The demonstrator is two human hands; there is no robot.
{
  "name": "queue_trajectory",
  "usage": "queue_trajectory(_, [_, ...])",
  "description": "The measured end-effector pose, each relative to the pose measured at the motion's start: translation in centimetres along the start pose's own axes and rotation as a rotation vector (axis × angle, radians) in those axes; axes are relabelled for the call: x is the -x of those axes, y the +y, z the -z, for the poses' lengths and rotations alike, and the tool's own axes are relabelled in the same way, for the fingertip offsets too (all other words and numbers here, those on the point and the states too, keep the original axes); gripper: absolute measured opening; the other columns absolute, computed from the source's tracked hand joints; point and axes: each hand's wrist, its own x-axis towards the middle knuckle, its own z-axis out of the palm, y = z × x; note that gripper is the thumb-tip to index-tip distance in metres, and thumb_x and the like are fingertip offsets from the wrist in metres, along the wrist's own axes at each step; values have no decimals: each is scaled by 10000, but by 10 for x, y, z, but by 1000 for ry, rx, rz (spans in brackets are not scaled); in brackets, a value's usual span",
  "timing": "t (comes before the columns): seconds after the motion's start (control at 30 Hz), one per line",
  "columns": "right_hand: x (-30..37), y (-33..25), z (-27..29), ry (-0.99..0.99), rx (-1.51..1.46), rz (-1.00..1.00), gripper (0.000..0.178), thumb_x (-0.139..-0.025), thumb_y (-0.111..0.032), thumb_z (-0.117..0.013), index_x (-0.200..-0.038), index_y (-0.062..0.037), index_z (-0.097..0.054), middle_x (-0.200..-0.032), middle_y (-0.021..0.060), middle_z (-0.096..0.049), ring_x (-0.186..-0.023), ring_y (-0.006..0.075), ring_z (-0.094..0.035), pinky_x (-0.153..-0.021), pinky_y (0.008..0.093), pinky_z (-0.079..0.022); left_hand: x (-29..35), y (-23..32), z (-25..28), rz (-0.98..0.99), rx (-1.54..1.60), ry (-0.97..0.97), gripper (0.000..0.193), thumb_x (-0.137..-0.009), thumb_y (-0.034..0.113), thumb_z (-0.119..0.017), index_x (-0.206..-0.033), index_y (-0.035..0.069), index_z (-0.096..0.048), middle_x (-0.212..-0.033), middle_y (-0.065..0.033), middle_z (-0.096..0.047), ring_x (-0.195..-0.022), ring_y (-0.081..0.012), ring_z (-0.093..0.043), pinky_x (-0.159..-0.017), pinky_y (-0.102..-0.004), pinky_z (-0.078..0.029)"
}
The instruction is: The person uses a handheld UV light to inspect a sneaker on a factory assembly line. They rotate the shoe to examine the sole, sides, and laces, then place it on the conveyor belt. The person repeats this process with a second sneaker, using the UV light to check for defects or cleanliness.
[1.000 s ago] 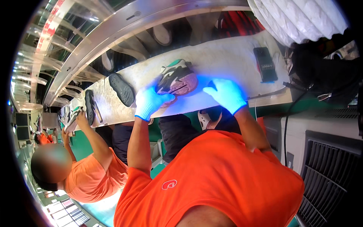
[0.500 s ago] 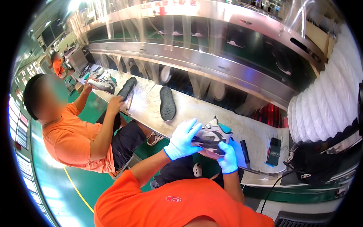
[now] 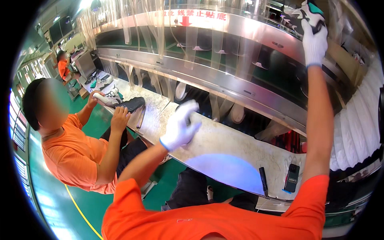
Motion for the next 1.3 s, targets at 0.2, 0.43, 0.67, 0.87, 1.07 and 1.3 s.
queue_trajectory(0.2, [26, 22, -38, -107, 14, 102, 770, -968, -444, -795, -1568, 1, -610, -1539, 262, -668, -1443, 409, -631, -1231, 451, -470, -225, -134, -5, -3, -243, 290, 360, -910, 126, -699, -1257, 46, -750, -1270, -212, -761, -1236, -411, -719, -1094, -476, -567])
queue_trajectory(0.43, [359, -19, 93, -507, -397, 37, 358, -921, -22, -811, -1272, 33, -770, -1326, 230, -778, -1255, 367, -747, -1128, 448, -565, -323, -221, -2, 340, -511, 84, 422, -924, 321, -720, -1282, 119, -815, -1208, -230, -808, -1158, -424, -766, -1035, -481, -599])
queue_trajectory(0.67, [465, -9, 150, -849, -302, -128, 247, -937, -80, -822, -1164, 18, -818, -1238, 234, -808, -1156, 402, -784, -1040, 441, -604, -261, -166, -4, 138, -519, 211, 251, -988, 250, -657, -1013, 76, -836, -1053, -252, -805, -1021, -473, -775, -956, -556, -612])
queue_trajectory(0.87, [474, 12, 172, -890, -262, -137, 250, -939, -105, -837, -1156, 18, -820, -1223, 233, -810, -1144, 413, -784, -1032, 447, -608, -217, -103, 19, -37, -532, 84, 167, -965, 202, -719, -1076, 86, -764, -1074, -183, -775, -1030, -427, -754, -910, -529, -601])
queue_trajectory(1.07, [466, -3, 168, -872, -287, -76, 409, -932, -123, -860, -1295, 38, -759, -1359, 269, -754, -1255, 444, -734, -1093, 478, -577, -175, -78, 46, -247, -657, 99, 157, -872, 117, -686, -1013, 107, -754, -973, -169, -713, -933, -394, -728, -819, -511, -604])
queue_trajectory(1.3, [460, -20, 176, -716, -254, 240, 740, -947, -267, -882, -1538, 40, -561, -1561, 240, -626, -1493, 539, -534, -1210, 633, -471, 36, 53, -40, -413, -90, -568, 247, -918, 225, -733, -1158, 163, -741, -1000, -131, -666, -912, -337, -701, -807, -493, -580])
